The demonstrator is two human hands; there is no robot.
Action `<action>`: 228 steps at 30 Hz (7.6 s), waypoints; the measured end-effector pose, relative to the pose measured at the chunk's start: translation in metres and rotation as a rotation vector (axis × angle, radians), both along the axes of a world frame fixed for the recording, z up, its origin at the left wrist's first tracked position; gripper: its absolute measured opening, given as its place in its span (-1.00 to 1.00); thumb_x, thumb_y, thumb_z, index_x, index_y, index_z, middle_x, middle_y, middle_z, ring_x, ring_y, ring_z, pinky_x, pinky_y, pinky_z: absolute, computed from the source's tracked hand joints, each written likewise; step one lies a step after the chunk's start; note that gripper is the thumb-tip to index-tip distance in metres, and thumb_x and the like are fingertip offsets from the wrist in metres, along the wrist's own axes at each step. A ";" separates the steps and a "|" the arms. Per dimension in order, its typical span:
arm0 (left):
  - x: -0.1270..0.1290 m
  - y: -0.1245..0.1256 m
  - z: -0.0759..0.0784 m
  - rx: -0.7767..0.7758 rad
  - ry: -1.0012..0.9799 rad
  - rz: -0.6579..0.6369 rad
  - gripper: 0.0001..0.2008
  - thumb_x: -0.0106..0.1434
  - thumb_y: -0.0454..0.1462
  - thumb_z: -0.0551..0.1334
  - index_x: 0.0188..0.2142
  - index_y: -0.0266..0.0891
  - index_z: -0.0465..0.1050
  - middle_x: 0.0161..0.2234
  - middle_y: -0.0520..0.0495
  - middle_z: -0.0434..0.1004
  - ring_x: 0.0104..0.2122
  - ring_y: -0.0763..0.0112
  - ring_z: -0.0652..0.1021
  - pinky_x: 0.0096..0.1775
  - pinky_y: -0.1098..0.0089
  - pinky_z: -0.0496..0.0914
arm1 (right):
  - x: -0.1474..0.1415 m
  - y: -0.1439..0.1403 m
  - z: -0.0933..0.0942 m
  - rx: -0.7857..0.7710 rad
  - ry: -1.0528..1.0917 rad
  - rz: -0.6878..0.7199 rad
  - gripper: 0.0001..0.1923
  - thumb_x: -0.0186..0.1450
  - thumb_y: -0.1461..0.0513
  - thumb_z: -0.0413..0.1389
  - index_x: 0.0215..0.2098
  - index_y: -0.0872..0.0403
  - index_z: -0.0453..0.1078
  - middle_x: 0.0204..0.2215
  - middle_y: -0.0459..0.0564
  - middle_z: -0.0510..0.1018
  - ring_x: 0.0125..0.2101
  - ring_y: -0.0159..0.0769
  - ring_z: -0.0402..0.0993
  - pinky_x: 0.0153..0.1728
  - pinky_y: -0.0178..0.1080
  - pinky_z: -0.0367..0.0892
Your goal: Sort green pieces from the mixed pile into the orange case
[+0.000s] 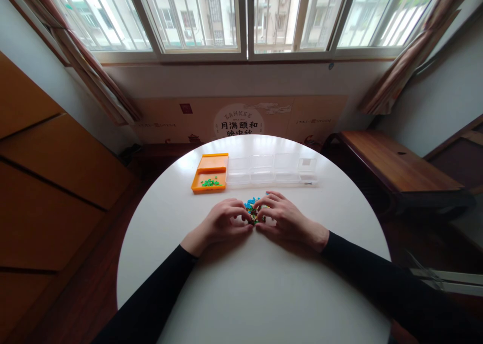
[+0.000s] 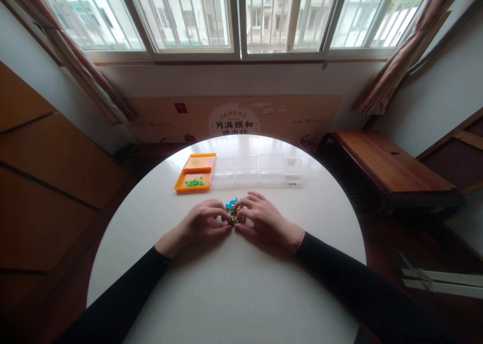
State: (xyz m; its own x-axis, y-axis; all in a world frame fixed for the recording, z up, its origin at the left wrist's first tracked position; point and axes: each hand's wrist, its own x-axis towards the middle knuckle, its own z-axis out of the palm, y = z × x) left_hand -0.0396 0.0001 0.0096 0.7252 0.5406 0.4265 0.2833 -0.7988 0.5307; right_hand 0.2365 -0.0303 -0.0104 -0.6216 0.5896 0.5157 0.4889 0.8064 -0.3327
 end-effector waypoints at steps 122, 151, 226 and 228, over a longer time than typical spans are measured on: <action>-0.003 -0.001 0.000 0.040 -0.033 0.045 -0.91 0.36 -0.18 0.45 -0.23 -0.12 0.69 -0.31 -0.08 0.64 -0.35 0.36 0.58 -0.29 0.38 0.47 | 0.008 0.001 0.012 -0.093 0.102 0.041 -0.84 0.31 0.30 0.33 -0.19 -0.07 0.53 -0.11 -0.02 0.68 -0.12 -0.12 0.56 0.25 0.09 0.40; 0.014 0.001 -0.012 0.319 -0.067 0.149 -0.91 0.44 -0.14 0.47 -0.16 -0.05 0.74 -0.25 -0.03 0.72 -0.31 0.37 0.66 -0.19 0.33 0.50 | 0.003 0.003 0.007 -0.277 0.312 -0.003 -0.87 0.58 0.15 0.25 -0.15 -0.03 0.60 -0.10 0.06 0.67 -0.04 -0.12 0.61 0.10 -0.01 0.51; -0.011 0.015 0.000 0.106 -0.051 0.122 -0.93 0.37 -0.30 0.39 -0.24 -0.12 0.70 -0.34 -0.03 0.63 -0.41 0.44 0.56 -0.38 0.44 0.46 | 0.011 0.007 0.004 -0.203 0.282 -0.162 -0.79 0.41 0.37 0.24 -0.10 -0.07 0.62 -0.08 0.03 0.70 -0.02 -0.05 0.62 0.11 0.05 0.47; -0.010 0.015 -0.001 0.087 -0.046 0.101 -0.93 0.35 -0.30 0.39 -0.24 -0.12 0.71 -0.31 -0.05 0.64 -0.39 0.42 0.59 -0.38 0.44 0.47 | 0.012 0.008 0.004 -0.203 0.283 -0.169 -0.79 0.41 0.37 0.23 -0.10 -0.06 0.61 -0.08 0.03 0.70 -0.03 -0.05 0.62 0.10 0.05 0.46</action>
State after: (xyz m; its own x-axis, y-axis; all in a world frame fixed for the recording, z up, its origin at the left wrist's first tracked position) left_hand -0.0500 0.0146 0.0081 0.6472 0.5697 0.5065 0.3419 -0.8108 0.4751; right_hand 0.2482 -0.0220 -0.0065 -0.3573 0.7792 0.5149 0.4751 0.6263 -0.6180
